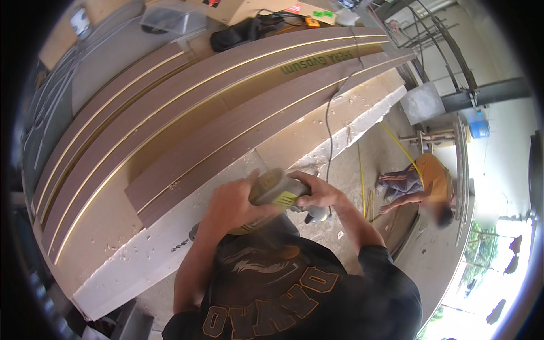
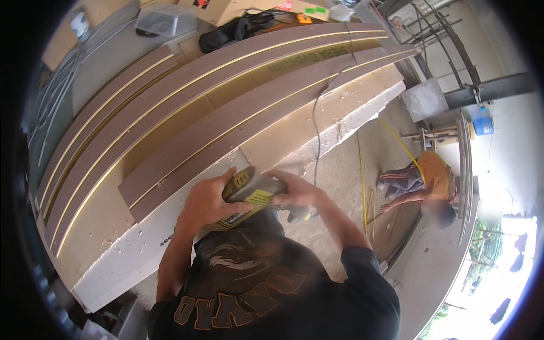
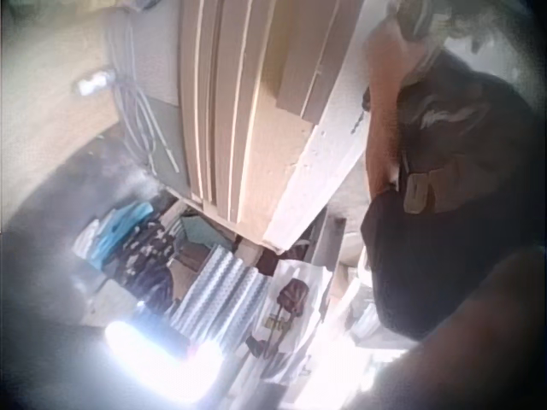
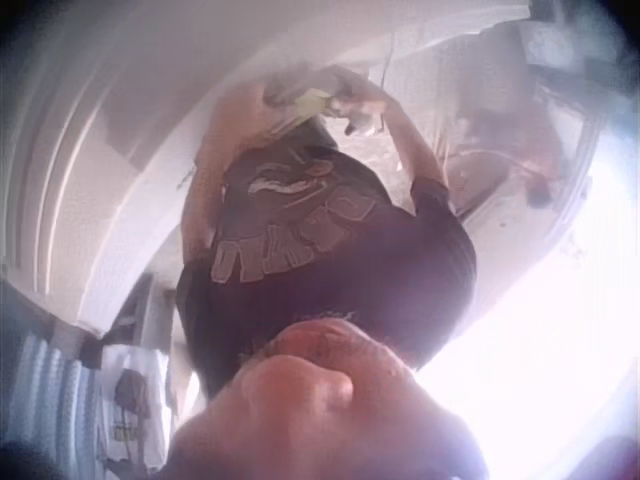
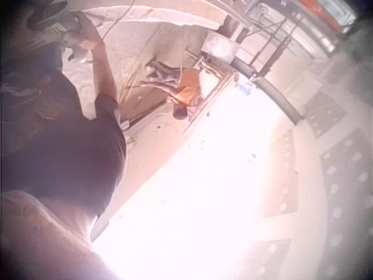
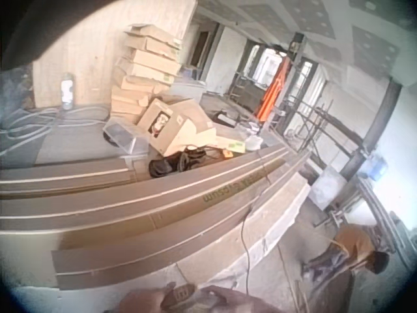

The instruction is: The person uses a yellow power drill to secure long, curved wooden panels to a ceiling structure. They repeatedly position the panels, drill pilot holes, and drive screws to fasten the wood. The person also uses a pencil to mark the panels and adjusts their position to ensure alignment with the existing structure.

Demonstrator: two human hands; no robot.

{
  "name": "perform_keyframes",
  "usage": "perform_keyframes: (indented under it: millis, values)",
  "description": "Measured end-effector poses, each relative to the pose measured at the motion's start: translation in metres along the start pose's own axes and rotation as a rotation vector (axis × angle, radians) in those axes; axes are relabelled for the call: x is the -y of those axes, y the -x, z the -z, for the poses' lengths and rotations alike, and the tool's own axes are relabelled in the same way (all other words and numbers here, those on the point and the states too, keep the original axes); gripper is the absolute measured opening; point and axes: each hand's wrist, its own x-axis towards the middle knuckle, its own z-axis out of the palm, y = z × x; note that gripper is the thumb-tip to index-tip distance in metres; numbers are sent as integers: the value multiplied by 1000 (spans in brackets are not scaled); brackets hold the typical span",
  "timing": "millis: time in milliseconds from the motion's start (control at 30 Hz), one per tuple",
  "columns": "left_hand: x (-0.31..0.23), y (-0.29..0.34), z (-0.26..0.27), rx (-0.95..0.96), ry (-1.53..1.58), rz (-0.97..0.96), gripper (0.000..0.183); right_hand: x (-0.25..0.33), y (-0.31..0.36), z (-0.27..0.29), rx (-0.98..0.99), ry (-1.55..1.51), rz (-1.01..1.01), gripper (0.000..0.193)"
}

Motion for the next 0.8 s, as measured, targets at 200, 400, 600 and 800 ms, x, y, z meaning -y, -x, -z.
perform_keyframes:
  millis: [200,400,600,800]
  values:
    - [33,-47,-47,-154,-54,-43,78,-38,-22,6,-272,245,42,65]
    - [25,-37,-58,-280,-307,58,62,-9,-25,73,-645,356,127,24]
    - [12,-41,-68,-355,-247,221,58,-96,-62,285,-1388,483,-74,20]
    - [28,8,-50,-662,-265,328,46,-116,-110,296,-1256,815,-370,45]
